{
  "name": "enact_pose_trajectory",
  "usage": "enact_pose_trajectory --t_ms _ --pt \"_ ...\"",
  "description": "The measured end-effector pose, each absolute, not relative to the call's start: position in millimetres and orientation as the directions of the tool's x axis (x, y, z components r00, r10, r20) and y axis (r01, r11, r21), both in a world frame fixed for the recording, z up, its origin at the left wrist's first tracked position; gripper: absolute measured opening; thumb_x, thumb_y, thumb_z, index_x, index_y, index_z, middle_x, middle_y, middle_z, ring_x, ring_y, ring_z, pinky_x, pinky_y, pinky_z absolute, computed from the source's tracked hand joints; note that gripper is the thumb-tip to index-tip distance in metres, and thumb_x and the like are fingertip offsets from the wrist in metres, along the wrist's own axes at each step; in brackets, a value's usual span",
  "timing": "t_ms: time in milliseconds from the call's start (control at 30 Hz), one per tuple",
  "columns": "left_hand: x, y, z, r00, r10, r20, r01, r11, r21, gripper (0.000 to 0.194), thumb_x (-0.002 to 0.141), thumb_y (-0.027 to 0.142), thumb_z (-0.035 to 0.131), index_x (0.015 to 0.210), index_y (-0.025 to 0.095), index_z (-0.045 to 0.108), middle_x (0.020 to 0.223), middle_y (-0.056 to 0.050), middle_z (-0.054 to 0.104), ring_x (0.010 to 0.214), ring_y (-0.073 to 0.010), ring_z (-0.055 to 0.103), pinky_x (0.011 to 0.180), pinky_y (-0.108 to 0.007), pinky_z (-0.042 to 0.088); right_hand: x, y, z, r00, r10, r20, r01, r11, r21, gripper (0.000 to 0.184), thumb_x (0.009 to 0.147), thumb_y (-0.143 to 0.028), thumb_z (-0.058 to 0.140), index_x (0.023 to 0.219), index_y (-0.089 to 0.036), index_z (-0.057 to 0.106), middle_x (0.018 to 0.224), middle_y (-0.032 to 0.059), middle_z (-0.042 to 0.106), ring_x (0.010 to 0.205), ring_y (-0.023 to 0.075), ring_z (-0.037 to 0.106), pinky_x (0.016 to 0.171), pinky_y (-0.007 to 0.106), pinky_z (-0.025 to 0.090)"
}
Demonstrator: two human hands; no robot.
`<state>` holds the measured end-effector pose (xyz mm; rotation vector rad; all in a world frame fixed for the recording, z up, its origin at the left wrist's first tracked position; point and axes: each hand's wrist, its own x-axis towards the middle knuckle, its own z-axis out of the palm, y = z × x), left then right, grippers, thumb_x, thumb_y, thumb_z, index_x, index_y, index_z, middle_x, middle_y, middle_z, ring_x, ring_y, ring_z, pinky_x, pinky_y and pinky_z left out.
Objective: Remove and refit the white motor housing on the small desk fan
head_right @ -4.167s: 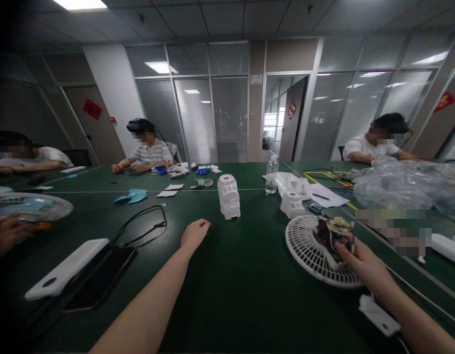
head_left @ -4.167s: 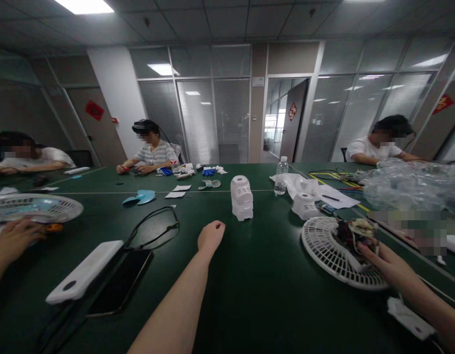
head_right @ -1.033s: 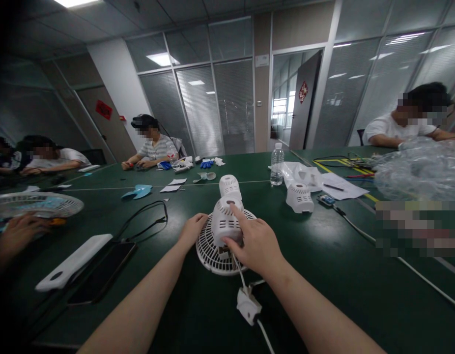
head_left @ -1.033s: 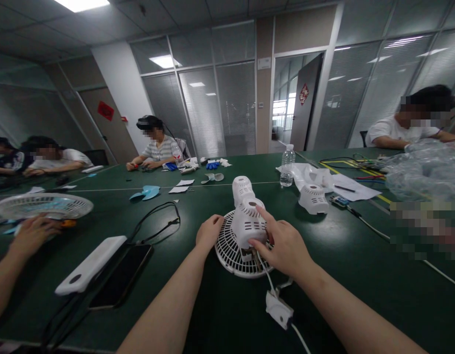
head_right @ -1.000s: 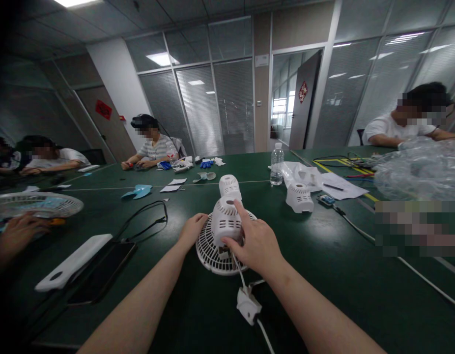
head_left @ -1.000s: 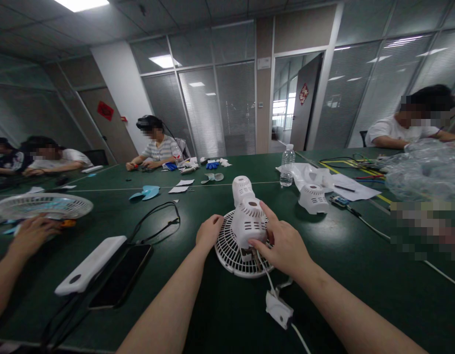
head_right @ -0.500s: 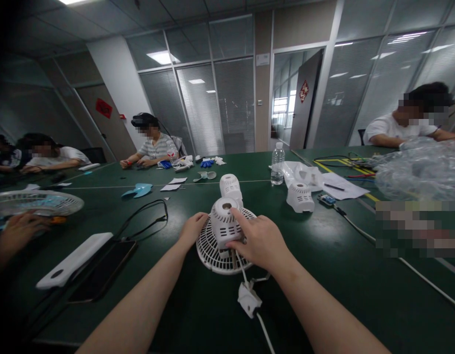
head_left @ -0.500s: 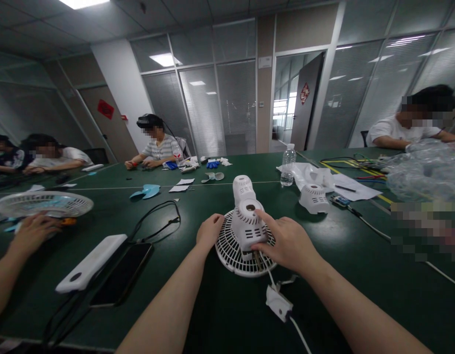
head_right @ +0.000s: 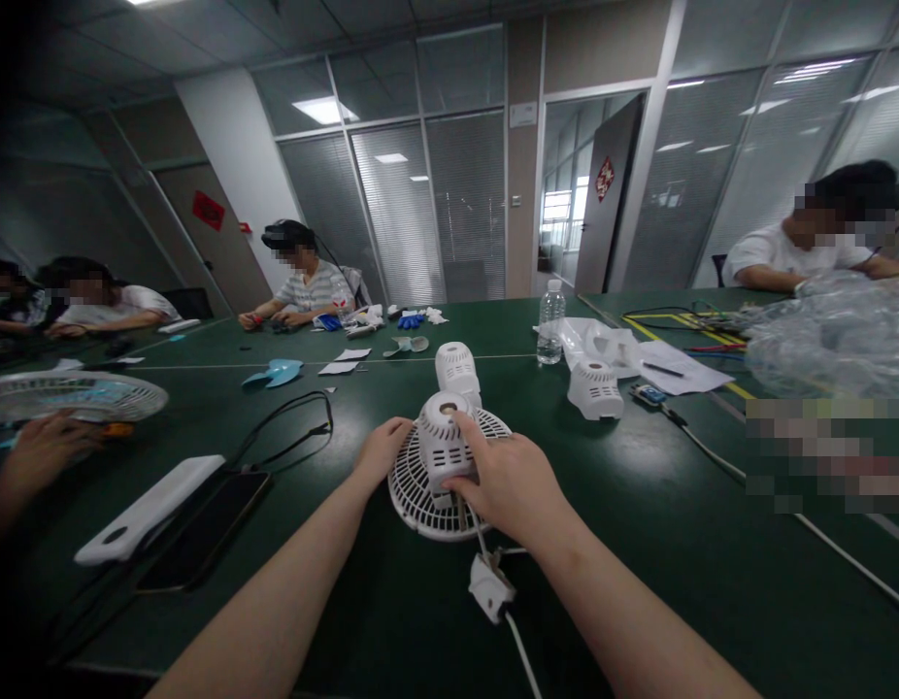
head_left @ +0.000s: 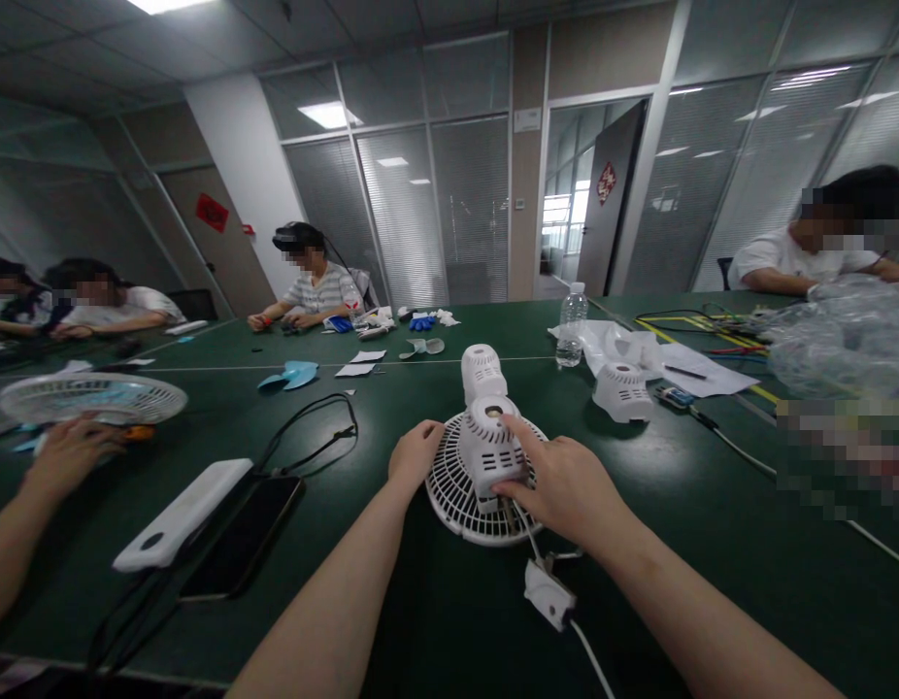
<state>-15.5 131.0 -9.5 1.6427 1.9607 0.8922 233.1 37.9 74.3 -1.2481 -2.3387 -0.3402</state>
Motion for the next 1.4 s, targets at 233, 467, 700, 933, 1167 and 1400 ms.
enact_pose_trajectory --t_ms 233,467,700,933,1167,1400 --pt "-15 131 -10 -0.206 0.975 0.078 0.704 0.092 0.704 0.037 0.087 0.048 0.042 0.098 0.027 0.071 0.100 -0.003 0.073 0.089 -0.0206 0.065 0.077 -0.028 0.047 236 37 77 -0.470 0.747 0.471 0.812 0.575 -0.102 0.074 0.081 -0.054 0.060 0.144 -0.027 0.032 0.066 0.0002 0.066 0.057 0.0204 0.059 0.052 0.028 0.035" --pt "-16 132 -13 -0.208 0.973 0.102 0.707 0.078 0.703 0.038 0.087 0.048 0.042 0.097 0.027 0.071 0.098 -0.003 0.073 0.085 -0.0202 0.064 0.073 -0.027 0.046 246 42 69 -0.292 0.709 0.642 0.752 0.585 -0.303 0.053 0.093 -0.043 0.042 0.141 -0.019 0.036 0.066 -0.0010 0.057 0.063 0.0170 0.056 0.064 0.031 0.043" --pt "-18 133 -11 -0.249 0.961 0.120 0.721 0.101 0.686 0.044 0.088 0.050 0.037 0.084 0.023 0.072 0.088 -0.005 0.073 0.080 -0.0198 0.064 0.069 -0.026 0.044 224 27 68 -0.149 0.797 0.585 0.793 0.450 -0.410 0.095 0.072 -0.059 0.064 0.147 -0.022 0.019 0.130 0.0144 0.050 0.098 0.0298 0.061 0.073 0.042 0.052" --pt "-24 129 -2 -0.309 0.945 0.108 0.756 0.176 0.631 0.050 0.088 0.050 0.034 0.071 0.021 0.071 0.078 -0.008 0.072 0.076 -0.0215 0.064 0.067 -0.027 0.041 213 23 67 -0.247 0.911 0.331 0.845 0.370 -0.386 0.095 0.074 -0.043 0.061 0.150 -0.036 0.004 0.145 0.0118 0.036 0.089 0.0284 0.065 0.067 0.043 0.054" --pt "-25 125 1 -0.347 0.935 0.077 0.776 0.240 0.583 0.048 0.085 0.049 0.038 0.063 0.020 0.069 0.082 -0.010 0.072 0.076 -0.0227 0.064 0.063 -0.028 0.039 244 52 75 -0.384 0.900 0.207 0.710 0.431 -0.557 0.101 0.072 -0.032 0.065 0.150 -0.039 0.001 0.141 0.0069 0.042 0.111 0.0257 0.058 0.093 0.042 0.048" --pt "-25 122 6 -0.347 0.936 0.061 0.768 0.247 0.591 0.049 0.085 0.049 0.035 0.063 0.020 0.069 0.080 -0.010 0.072 0.075 -0.0238 0.065 0.063 -0.029 0.042 241 40 75 -0.360 0.907 0.220 0.730 0.420 -0.538 0.106 0.071 -0.039 0.071 0.150 -0.036 0.001 0.141 0.0090 0.045 0.117 0.0281 0.055 0.094 0.045 0.046"
